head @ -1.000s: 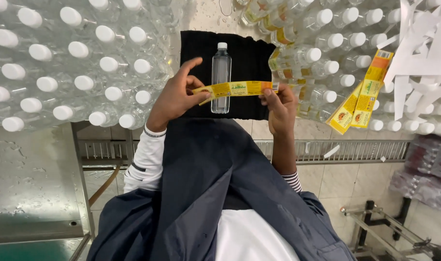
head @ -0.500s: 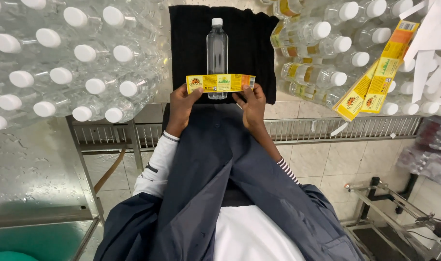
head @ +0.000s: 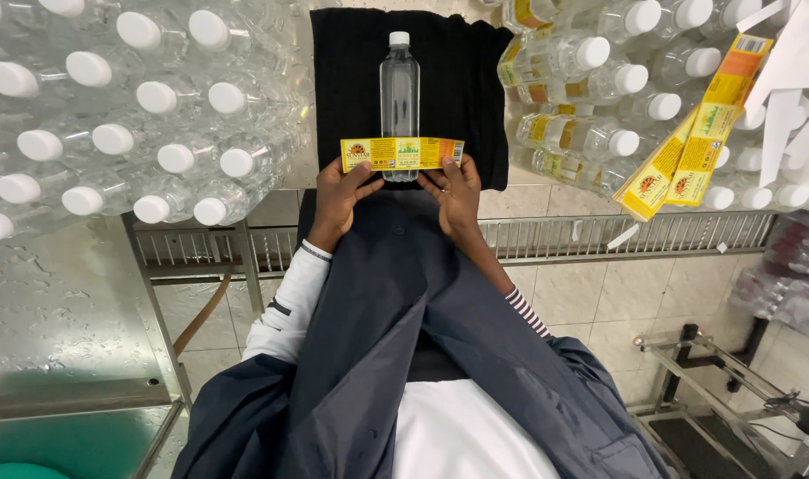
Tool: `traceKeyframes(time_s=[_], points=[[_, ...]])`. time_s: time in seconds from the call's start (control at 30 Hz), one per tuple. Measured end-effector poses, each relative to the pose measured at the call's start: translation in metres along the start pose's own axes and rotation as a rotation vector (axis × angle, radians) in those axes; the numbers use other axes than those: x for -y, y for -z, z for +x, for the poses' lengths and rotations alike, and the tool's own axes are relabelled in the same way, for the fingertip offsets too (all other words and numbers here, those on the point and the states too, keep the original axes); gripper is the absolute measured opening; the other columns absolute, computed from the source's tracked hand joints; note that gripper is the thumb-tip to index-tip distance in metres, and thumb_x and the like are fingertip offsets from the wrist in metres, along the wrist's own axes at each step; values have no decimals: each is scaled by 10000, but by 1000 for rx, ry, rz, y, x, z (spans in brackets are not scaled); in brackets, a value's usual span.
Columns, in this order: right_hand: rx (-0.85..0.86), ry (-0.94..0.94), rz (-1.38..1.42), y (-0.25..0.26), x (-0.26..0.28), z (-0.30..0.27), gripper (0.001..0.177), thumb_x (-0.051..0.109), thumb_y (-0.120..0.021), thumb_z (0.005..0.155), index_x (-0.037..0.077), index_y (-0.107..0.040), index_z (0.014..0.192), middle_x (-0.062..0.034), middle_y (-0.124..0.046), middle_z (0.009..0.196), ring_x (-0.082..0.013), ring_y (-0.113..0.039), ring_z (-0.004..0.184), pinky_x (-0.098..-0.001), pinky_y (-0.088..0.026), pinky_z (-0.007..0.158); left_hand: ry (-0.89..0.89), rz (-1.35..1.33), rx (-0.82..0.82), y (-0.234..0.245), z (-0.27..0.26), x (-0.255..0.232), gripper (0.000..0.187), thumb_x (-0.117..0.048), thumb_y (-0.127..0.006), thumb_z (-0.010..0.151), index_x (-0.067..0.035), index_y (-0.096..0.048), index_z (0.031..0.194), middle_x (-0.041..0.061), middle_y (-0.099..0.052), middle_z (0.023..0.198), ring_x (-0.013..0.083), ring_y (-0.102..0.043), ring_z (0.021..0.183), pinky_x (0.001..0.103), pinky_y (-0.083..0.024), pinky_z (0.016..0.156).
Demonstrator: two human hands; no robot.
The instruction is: Manually applying adhesive labels to clear plastic water bottles by peeling them from a backing strip and wrapping them around the bottle.
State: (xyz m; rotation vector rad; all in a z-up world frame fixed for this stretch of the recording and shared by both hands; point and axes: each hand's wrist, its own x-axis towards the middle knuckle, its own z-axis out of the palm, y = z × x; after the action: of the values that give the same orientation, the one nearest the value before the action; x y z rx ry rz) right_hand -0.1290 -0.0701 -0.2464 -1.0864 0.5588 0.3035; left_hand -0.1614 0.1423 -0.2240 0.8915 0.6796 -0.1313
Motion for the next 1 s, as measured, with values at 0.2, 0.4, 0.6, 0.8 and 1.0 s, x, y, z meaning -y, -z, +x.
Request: traceKeyframes(time_s=[0.2, 0.4, 0.6, 0.8, 1.0], points=[[-8, -7, 0, -2, 1, -2, 304, 298, -731, 1078, 117, -569, 1260, -94, -636, 1062, -288, -769, 1034, -654, -628, 1021, 1, 14, 4, -1, -1, -3, 430, -173, -852, 998, 98, -630, 1249, 175, -627, 1066, 394, -728, 1160, 642, -652, 984], [-10, -1, 2, -3, 2, -2, 316, 308, -737, 1072, 120, -567, 1261, -93, -645, 1063, -283, -776, 1034, -650, -630, 1021, 5, 10, -14, -5, -3, -8, 428, -172, -867, 981, 89, -633, 1227, 163, -640, 1045, 390, -751, 1121, 628, -666, 972], [-8, -8, -7, 3, -5, 2, 321, 307, -738, 1077, 113, -569, 1270, -109, -649, 1077, -329, -779, 1071, -666, -614, 1025, 18, 23, -15, -3, -1, -5, 415, -156, -846, 994, 91, -632, 1249, 162, -643, 1065, 385, -747, 1147, 622, -665, 979], [-5, -9, -12, 4, -5, 3, 322, 307, -735, 1075, 111, -572, 1272, -113, -660, 1081, -334, -785, 1074, -663, -620, 1021, 19, 13, -16, -1, 2, -2, 410, -148, -847, 995, 90, -630, 1248, 160, -648, 1066, 385, -752, 1138, 628, -666, 976], [-16, -18, -10, 6, -8, 5, 306, 295, -732, 1078, 116, -579, 1275, -114, -646, 1077, -353, -777, 1081, -674, -610, 1028, 25, 6, -30, -2, 0, -3, 378, -126, -838, 991, 89, -635, 1226, 152, -648, 1048, 369, -758, 1109, 613, -682, 961]])
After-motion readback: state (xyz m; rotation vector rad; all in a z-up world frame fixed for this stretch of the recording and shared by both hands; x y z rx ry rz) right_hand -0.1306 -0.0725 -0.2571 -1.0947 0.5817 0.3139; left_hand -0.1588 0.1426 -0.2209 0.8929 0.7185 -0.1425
